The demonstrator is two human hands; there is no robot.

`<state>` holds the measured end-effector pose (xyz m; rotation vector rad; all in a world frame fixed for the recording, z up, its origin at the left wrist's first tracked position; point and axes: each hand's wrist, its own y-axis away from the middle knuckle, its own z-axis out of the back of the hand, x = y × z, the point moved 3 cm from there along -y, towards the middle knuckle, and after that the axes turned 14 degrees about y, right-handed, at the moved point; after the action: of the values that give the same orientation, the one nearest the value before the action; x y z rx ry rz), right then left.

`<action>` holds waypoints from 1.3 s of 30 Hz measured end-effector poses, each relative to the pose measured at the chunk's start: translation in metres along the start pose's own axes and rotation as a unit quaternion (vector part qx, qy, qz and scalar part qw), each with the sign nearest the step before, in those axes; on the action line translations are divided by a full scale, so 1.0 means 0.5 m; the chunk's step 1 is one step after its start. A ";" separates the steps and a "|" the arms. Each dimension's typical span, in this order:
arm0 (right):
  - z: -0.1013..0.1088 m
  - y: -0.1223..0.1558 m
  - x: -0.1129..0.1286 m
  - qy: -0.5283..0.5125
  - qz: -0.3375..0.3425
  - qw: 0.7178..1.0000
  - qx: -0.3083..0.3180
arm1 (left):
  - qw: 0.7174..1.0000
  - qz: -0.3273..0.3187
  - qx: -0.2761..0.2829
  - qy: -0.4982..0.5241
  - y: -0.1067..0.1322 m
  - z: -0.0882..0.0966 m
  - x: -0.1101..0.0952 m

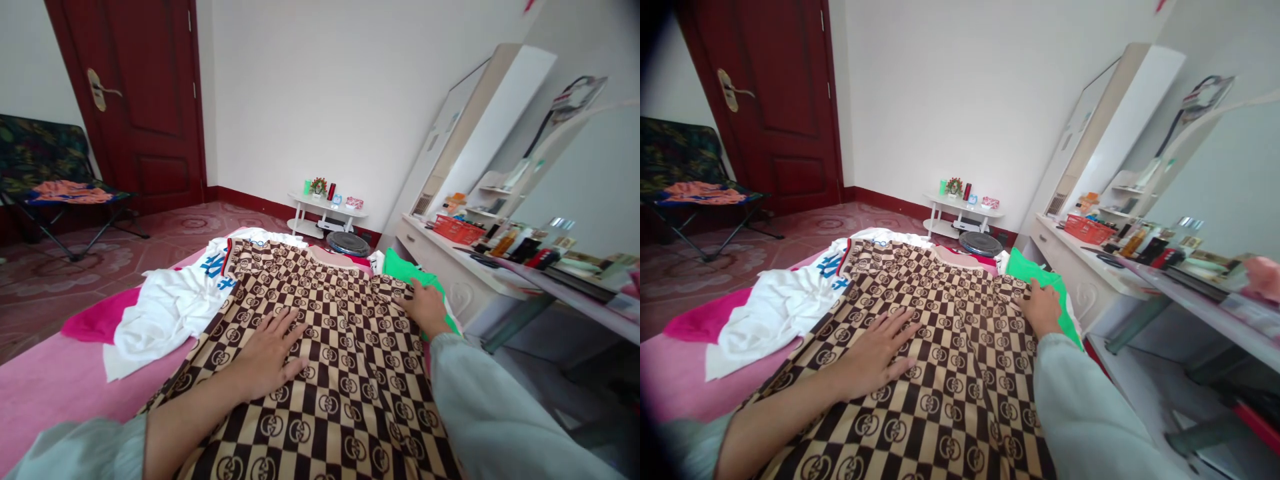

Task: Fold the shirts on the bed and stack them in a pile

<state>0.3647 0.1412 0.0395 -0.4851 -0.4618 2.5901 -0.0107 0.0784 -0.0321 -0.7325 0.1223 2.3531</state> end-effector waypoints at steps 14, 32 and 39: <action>0.064 -0.027 0.047 0.067 0.109 0.986 -0.110 | 1.000 -0.004 0.001 0.017 -0.001 0.007 -0.003; 0.075 0.216 0.392 -0.171 0.304 0.936 0.056 | 0.997 -0.023 -0.046 0.063 -0.004 0.020 0.002; 0.050 0.250 0.396 -0.214 0.279 0.933 0.076 | 0.938 -0.030 -0.274 0.210 0.000 0.103 0.022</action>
<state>0.1428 0.1287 -0.0386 0.0262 -0.2792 3.2696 -0.0421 0.0986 0.0051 -1.4810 -0.3841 2.1461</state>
